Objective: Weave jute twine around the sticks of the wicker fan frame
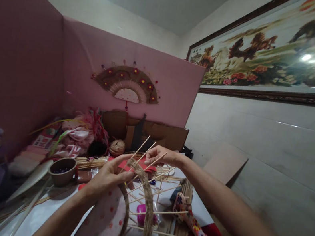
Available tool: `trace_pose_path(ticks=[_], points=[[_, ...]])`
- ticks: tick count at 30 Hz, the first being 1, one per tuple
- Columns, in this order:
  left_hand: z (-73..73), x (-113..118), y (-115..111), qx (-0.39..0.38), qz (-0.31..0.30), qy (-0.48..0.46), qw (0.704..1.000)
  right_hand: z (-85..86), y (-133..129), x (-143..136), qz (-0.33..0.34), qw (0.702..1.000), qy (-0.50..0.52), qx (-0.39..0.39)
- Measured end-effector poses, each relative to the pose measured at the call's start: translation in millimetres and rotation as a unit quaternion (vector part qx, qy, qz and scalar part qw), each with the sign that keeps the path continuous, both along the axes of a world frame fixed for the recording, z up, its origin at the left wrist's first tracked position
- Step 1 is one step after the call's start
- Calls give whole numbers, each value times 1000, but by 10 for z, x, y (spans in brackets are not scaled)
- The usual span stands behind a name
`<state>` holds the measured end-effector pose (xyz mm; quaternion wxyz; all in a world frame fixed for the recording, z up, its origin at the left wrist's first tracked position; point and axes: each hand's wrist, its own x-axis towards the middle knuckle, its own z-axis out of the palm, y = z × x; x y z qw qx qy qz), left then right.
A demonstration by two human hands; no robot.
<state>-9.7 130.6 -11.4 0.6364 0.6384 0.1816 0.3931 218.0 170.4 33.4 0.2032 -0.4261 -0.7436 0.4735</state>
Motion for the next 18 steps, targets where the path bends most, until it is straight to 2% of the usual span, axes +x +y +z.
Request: trace_pose_path(ticks=[10, 14, 18], points=[[-9, 19, -27, 0, 32, -9, 999, -12, -199, 65, -83, 991, 77, 68], [-51, 0, -36, -8, 49, -9, 999, 38, -162, 67, -74, 992, 74, 69], [-40, -19, -85, -8, 57, -7, 998, 161, -33, 27, -47, 995, 56, 66]])
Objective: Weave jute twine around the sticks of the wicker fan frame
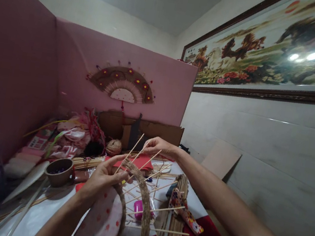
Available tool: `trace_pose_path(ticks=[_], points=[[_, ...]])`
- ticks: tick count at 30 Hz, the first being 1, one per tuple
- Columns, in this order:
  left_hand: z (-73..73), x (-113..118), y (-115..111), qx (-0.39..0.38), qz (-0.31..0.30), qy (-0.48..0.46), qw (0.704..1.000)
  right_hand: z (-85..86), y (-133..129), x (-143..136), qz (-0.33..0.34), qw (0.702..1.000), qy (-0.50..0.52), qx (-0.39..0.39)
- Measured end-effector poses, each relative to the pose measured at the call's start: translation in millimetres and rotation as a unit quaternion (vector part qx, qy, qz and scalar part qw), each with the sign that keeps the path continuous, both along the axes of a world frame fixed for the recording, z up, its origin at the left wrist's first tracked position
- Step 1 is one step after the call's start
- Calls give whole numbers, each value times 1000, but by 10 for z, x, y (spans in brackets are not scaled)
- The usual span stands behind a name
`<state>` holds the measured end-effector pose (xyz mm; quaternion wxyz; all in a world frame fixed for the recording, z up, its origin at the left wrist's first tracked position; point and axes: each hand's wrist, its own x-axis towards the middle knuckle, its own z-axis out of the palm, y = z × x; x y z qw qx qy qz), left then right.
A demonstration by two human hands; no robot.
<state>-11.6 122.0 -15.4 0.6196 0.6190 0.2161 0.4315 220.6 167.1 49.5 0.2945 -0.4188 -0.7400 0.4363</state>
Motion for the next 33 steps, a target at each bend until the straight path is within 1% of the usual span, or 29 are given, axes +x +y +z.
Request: trace_pose_path(ticks=[3, 7, 11, 14, 17, 20, 22, 26, 30, 33], points=[[30, 5, -46, 3, 2, 6, 1000, 162, 138, -72, 16, 1000, -26, 7], [28, 25, -68, 2, 1, 12, 1000, 455, 278, -198, 46, 996, -79, 13], [-21, 38, -53, -9, 2, 11, 1000, 723, 295, -327, 70, 990, -118, 38], [-39, 38, -45, -15, -1, 6, 1000, 834, 276, -396, 70, 986, -128, 84], [-26, 41, -50, -11, 1, 0, 1000, 841, 291, -456, 55, 981, -130, 130], [-16, 58, -58, -10, 4, 1, 1000, 762, 331, -573, 42, 974, -148, 166], [-26, 77, -58, -3, 2, 6, 1000, 691, 349, -697, 46, 966, -171, 187], [-69, 109, -47, 5, 0, 14, 1000, 579, 328, -975, 60, 942, -232, 237], [-94, 104, -30, -7, 15, -8, 1000, 525, 274, -1181, 62, 916, -286, 276], [-94, 80, -21, -22, -5, -18, 1000, 491, 234, -1284, 70, 898, -317, 296]])
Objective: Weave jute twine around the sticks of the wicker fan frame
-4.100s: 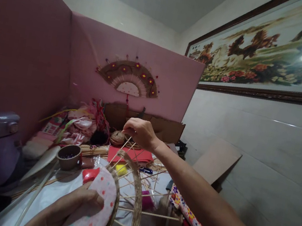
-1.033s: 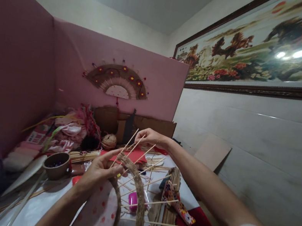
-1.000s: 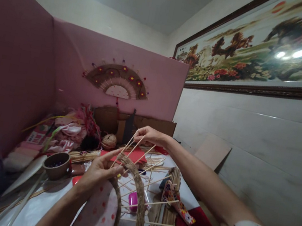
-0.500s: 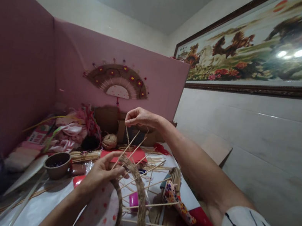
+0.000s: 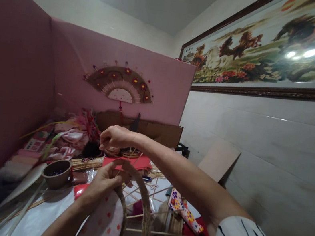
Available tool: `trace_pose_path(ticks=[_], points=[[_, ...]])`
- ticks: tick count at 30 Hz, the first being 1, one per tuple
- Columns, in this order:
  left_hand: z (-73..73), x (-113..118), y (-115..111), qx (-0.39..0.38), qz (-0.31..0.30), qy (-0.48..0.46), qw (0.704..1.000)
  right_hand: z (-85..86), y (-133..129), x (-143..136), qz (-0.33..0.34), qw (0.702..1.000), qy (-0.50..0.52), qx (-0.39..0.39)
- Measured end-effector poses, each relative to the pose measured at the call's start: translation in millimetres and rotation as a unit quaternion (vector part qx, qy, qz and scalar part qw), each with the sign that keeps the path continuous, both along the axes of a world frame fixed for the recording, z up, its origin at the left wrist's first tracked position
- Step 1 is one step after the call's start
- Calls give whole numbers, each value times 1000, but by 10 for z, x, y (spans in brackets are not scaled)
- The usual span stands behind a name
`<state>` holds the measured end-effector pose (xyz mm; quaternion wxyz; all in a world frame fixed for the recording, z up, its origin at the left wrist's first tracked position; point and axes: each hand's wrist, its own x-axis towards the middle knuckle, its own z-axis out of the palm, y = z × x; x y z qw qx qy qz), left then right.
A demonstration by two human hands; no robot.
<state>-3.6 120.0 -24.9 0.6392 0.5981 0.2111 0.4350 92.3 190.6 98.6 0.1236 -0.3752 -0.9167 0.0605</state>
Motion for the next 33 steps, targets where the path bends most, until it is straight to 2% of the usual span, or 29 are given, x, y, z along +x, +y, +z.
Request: trace_pose_path(ticks=[8, 14, 21, 26, 29, 33], points=[[24, -8, -3, -38, 5, -25, 999, -4, -119, -92, 10, 998, -40, 44], [-53, -10, 35, -60, -1, -34, 998, 56, -85, -32, -33, 994, -69, 83], [-47, 3, 3, 1, 30, 11, 999, 16, -95, -19, -54, 988, -112, 90], [-6, 23, -65, 29, 55, 11, 998, 32, 1, 90, -93, 983, -152, 50], [16, 50, -96, 57, 66, -3, 996, 26, 96, 162, -118, 979, -165, 2], [20, 68, -99, 57, 56, 13, 997, -11, 191, 223, -126, 978, -150, -74]])
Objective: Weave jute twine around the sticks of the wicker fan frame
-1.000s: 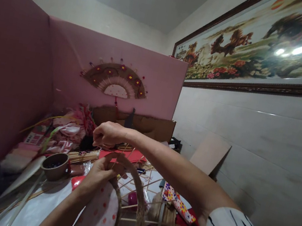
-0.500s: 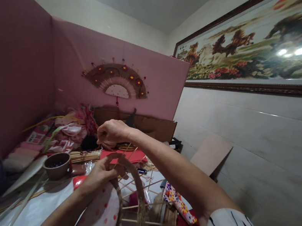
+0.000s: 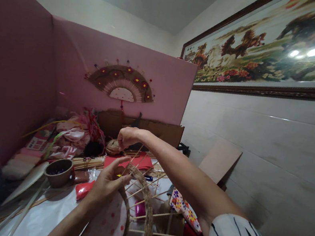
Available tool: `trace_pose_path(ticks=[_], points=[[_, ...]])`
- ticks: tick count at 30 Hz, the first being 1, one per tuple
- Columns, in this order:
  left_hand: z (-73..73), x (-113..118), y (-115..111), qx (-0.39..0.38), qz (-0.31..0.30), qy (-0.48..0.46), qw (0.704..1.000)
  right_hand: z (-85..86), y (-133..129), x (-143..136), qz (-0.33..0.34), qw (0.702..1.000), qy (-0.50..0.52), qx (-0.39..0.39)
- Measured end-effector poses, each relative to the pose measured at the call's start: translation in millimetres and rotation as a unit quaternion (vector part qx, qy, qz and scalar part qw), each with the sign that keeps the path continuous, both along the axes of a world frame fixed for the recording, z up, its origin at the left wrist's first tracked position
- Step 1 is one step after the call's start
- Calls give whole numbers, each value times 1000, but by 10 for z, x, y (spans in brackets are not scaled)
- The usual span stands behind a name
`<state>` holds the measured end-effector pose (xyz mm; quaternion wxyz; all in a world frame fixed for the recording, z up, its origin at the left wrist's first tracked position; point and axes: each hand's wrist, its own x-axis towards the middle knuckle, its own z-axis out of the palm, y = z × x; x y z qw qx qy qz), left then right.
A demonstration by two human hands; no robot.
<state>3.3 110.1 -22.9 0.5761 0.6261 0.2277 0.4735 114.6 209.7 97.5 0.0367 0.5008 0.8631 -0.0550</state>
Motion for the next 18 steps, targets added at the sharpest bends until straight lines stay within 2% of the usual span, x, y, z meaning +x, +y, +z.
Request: trace_pose_path(ticks=[4, 10, 15, 18], points=[[-46, -17, 38, -10, -9, -2, 1000, 8, 97, 131, -4, 996, 62, -70], [-61, -62, 77, -11, -16, -33, 999, 23, 176, 606, -47, 972, 174, -152], [-39, -99, 102, -24, 7, -43, 999, -104, 60, 939, -69, 956, 237, -157], [-40, -110, 109, -31, 11, -44, 998, -98, -53, 1021, -57, 952, 272, -129]])
